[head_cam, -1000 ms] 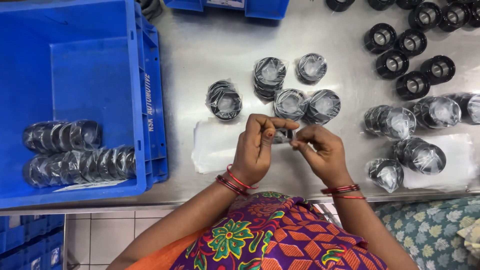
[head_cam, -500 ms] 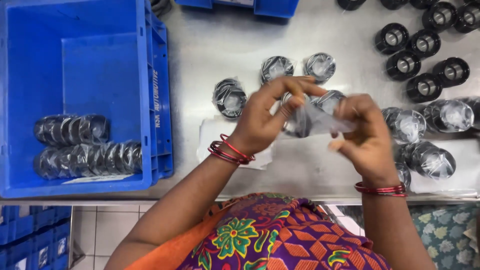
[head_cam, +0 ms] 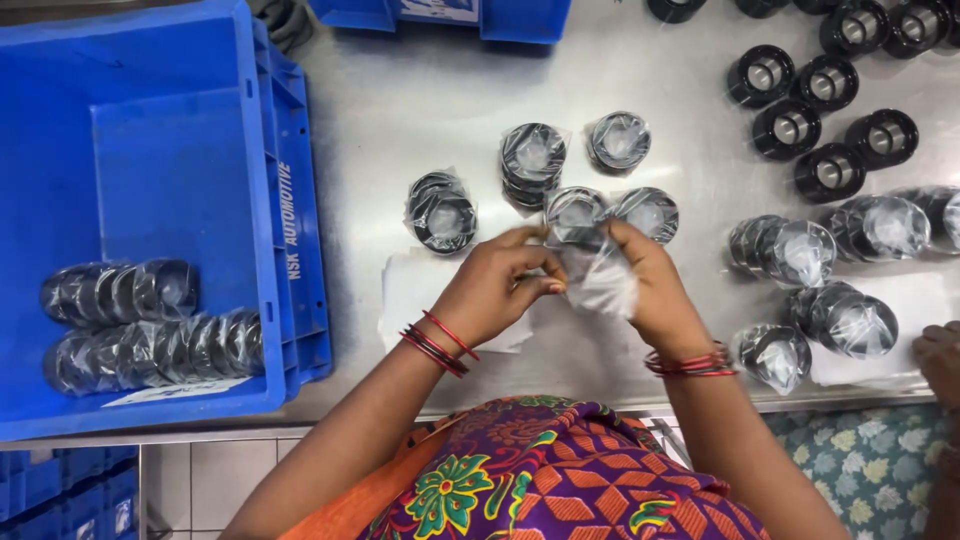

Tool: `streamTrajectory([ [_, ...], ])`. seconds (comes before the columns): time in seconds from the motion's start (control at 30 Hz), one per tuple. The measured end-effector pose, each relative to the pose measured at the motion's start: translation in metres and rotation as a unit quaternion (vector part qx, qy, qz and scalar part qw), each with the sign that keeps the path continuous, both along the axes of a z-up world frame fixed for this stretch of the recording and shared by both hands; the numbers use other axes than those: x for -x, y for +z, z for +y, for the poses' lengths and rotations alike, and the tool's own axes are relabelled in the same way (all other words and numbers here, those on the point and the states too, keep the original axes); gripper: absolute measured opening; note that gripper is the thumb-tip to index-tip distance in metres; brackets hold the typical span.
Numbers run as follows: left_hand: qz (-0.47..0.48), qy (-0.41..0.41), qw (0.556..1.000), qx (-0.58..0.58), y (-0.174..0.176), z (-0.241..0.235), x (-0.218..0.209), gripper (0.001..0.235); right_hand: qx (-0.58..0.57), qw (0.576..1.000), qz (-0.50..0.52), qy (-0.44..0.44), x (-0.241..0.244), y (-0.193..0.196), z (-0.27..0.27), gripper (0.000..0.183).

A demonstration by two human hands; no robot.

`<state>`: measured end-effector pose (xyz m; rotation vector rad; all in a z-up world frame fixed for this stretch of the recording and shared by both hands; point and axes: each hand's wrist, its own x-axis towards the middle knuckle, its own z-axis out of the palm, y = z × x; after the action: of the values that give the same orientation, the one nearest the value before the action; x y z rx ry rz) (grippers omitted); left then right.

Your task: The person places metal ring components into small plastic bags and then stacks the bagged items into a blue plastic crate.

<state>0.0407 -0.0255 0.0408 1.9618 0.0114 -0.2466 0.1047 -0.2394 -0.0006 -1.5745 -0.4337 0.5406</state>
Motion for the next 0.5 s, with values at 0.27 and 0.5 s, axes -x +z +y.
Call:
streamTrajectory([
  [0.27, -0.09, 0.033, 0.992, 0.083, -0.033, 0.002, -0.001, 0.011, 0.152, 0.972, 0.166, 0.068, -0.034, 0.023, 0.006, 0.029],
  [0.5, -0.144, 0.095, 0.978, -0.116, -0.038, 0.019, 0.043, 0.017, 0.433, 0.783, -0.447, -0.023, -0.133, 0.011, 0.021, 0.021],
])
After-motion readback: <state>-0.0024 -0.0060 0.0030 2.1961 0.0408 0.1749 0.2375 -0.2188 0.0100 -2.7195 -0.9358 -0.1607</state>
